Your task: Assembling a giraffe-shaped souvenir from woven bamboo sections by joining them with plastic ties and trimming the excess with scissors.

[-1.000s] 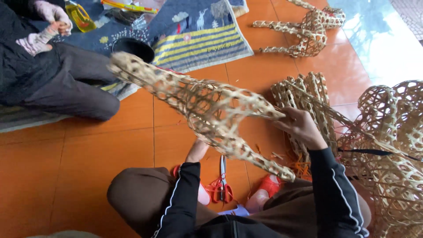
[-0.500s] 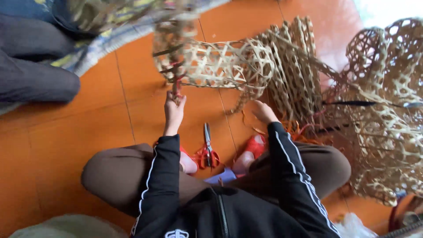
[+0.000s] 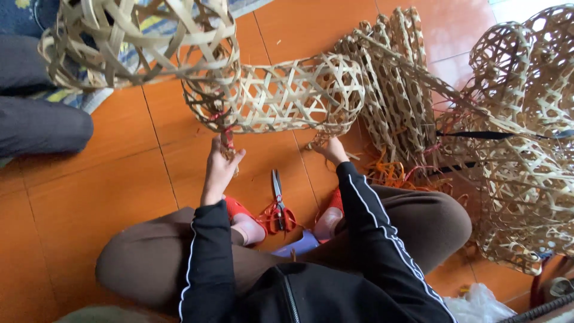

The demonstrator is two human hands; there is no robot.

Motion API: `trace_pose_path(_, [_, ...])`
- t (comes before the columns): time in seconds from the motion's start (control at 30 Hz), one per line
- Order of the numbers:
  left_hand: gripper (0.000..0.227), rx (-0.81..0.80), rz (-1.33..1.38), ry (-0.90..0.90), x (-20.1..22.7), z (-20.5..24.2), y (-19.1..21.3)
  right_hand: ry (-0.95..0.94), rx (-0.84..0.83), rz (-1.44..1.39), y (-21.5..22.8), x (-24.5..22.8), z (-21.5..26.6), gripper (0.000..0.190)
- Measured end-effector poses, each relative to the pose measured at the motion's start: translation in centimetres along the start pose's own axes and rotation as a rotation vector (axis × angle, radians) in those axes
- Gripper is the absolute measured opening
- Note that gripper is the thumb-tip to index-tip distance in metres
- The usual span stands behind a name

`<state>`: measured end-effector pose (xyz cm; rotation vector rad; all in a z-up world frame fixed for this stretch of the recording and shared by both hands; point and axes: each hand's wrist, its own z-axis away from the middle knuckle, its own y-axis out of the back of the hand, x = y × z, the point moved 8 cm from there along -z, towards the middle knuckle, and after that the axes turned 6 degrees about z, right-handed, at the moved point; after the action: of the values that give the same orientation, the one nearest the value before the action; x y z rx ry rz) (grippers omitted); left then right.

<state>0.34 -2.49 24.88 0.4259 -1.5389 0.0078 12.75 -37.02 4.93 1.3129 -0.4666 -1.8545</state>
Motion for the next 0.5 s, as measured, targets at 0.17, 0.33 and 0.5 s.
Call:
trace_pose_path(0.17, [0.032, -0.008, -0.025, 0.082, 0.3, 0.3, -0.6, -0.017, 0.077, -0.026, -3.1, 2.6, -2.1, 0.038])
trace_pose_path(0.33, [0.054, 0.004, -0.055, 0.170, -2.5, -0.2, -0.7, -0.014, 0.170, -0.043, -2.9, 2.1, -1.9, 0.025])
trace_pose_path(0.5, [0.050, 0.006, -0.002, 0.140, -2.4, -0.3, -0.3, -0.025, 0.219, -0.033, -1.9, 1.0, -0.5, 0.023])
